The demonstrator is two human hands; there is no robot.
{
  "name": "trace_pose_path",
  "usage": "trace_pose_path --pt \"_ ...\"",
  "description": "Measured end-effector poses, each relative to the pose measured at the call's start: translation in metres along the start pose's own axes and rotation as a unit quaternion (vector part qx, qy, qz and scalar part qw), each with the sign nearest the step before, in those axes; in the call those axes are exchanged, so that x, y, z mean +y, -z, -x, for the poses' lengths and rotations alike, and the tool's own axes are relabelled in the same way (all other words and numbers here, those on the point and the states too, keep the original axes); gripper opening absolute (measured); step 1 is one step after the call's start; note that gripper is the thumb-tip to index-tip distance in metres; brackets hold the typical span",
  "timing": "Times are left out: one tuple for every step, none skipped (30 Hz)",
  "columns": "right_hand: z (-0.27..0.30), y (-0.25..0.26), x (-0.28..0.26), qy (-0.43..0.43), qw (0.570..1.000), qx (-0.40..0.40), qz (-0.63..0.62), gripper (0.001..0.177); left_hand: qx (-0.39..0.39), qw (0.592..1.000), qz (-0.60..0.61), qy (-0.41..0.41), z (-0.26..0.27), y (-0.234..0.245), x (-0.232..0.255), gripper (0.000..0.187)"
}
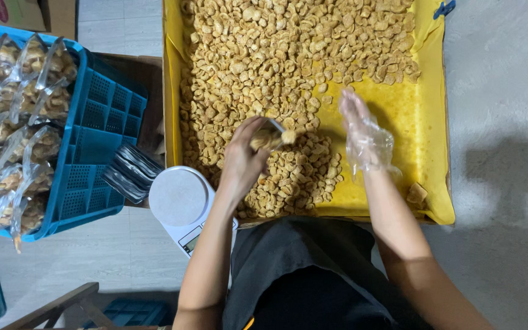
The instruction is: The person scoops snack pieces from a large yellow tray into clear plastic bags, weighs each bag on a digital scale, and places the sealed bags into a blue crate. The process is repeated multiple times.
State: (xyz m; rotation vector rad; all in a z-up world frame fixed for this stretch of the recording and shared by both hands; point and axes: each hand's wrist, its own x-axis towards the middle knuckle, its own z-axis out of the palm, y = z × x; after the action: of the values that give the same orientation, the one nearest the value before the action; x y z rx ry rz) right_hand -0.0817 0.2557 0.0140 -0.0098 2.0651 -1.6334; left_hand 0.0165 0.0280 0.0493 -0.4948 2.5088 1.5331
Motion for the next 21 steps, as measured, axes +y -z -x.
trace_pose_path --pt "-0.002 0.003 0.014 -0.076 0.997 0.020 0.026 0.086 0.005 1.000 0.005 -0.005 0.003 0.010 0.003 0.059" --pt "-0.003 0.005 0.029 -0.152 0.986 0.039 0.051 0.095 0.010 1.000 0.011 -0.009 0.004 0.019 0.005 0.059" --pt "0.000 0.007 0.045 -0.230 0.968 0.055 0.078 0.105 0.014 1.000 0.019 -0.009 0.008 0.024 0.004 0.060" --pt "0.002 -0.002 0.062 -0.229 0.954 0.054 0.183 0.106 0.014 1.000 0.027 0.001 0.008 0.030 0.001 0.061" --pt "-0.001 -0.012 0.074 -0.219 0.932 0.054 0.285 0.109 0.016 0.999 0.033 0.004 0.001 0.037 -0.001 0.063" --pt "0.000 -0.018 0.083 -0.225 0.933 0.043 0.278 0.110 0.018 0.999 0.039 0.008 -0.005 0.043 -0.005 0.065" --pt "0.004 -0.030 0.090 -0.233 0.933 0.028 0.272 0.111 0.034 0.998 0.052 0.021 -0.005 0.047 -0.010 0.064" --pt "0.006 -0.043 0.094 -0.242 0.933 0.013 0.266 0.113 0.049 0.996 0.065 0.033 -0.004 0.051 -0.017 0.062" --pt "0.003 -0.057 0.094 -0.258 0.934 0.013 0.247 0.112 0.064 0.994 0.078 0.044 -0.003 0.054 -0.024 0.061" --pt "-0.003 -0.074 0.091 -0.274 0.934 0.013 0.227 0.112 0.075 0.992 0.095 0.033 -0.003 0.058 -0.031 0.061" --pt "-0.004 -0.089 0.090 -0.293 0.933 0.012 0.209 0.115 0.085 0.990 0.112 0.024 0.000 0.060 -0.039 0.061" --pt "-0.002 -0.105 0.091 -0.251 0.912 -0.043 0.322 0.109 0.094 0.987 0.129 0.015 0.002 0.061 -0.045 0.061" --pt "-0.003 -0.118 0.091 -0.202 0.875 -0.096 0.430 0.103 0.096 0.986 0.136 0.012 0.002 0.062 -0.050 0.062" --pt "-0.002 -0.123 0.092 -0.150 0.822 -0.146 0.529 0.097 0.098 0.985 0.143 0.009 0.004 0.064 -0.054 0.063" --pt "0.000 -0.126 0.095 -0.131 0.830 -0.152 0.520 0.097 0.099 0.984 0.150 0.008 0.006 0.065 -0.058 0.064" --pt "0.000 -0.127 0.100 -0.112 0.838 -0.158 0.511 0.098 0.093 0.982 0.162 0.016 0.009 0.066 -0.062 0.064" --pt "0.000 -0.124 0.104 -0.091 0.844 -0.164 0.502 0.100 0.088 0.980 0.175 0.023 0.011 0.066 -0.064 0.064" --pt "-0.003 -0.119 0.108 -0.064 0.843 -0.134 0.517 0.098 0.083 0.978 0.188 0.030 0.013 0.067 -0.065 0.064" --pt "-0.008 -0.114 0.112 -0.035 0.840 -0.103 0.531 0.097 0.080 0.976 0.197 0.034 0.016 0.067 -0.067 0.066" --pt "-0.010 -0.114 0.116 -0.007 0.836 -0.072 0.544 0.095 0.078 0.975 0.207 0.038 0.018 0.068 -0.070 0.068" --pt "-0.011 -0.115 0.121 -0.023 0.851 -0.072 0.519 0.091 0.076 0.972 0.216 0.043 0.022 0.068 -0.072 0.071"
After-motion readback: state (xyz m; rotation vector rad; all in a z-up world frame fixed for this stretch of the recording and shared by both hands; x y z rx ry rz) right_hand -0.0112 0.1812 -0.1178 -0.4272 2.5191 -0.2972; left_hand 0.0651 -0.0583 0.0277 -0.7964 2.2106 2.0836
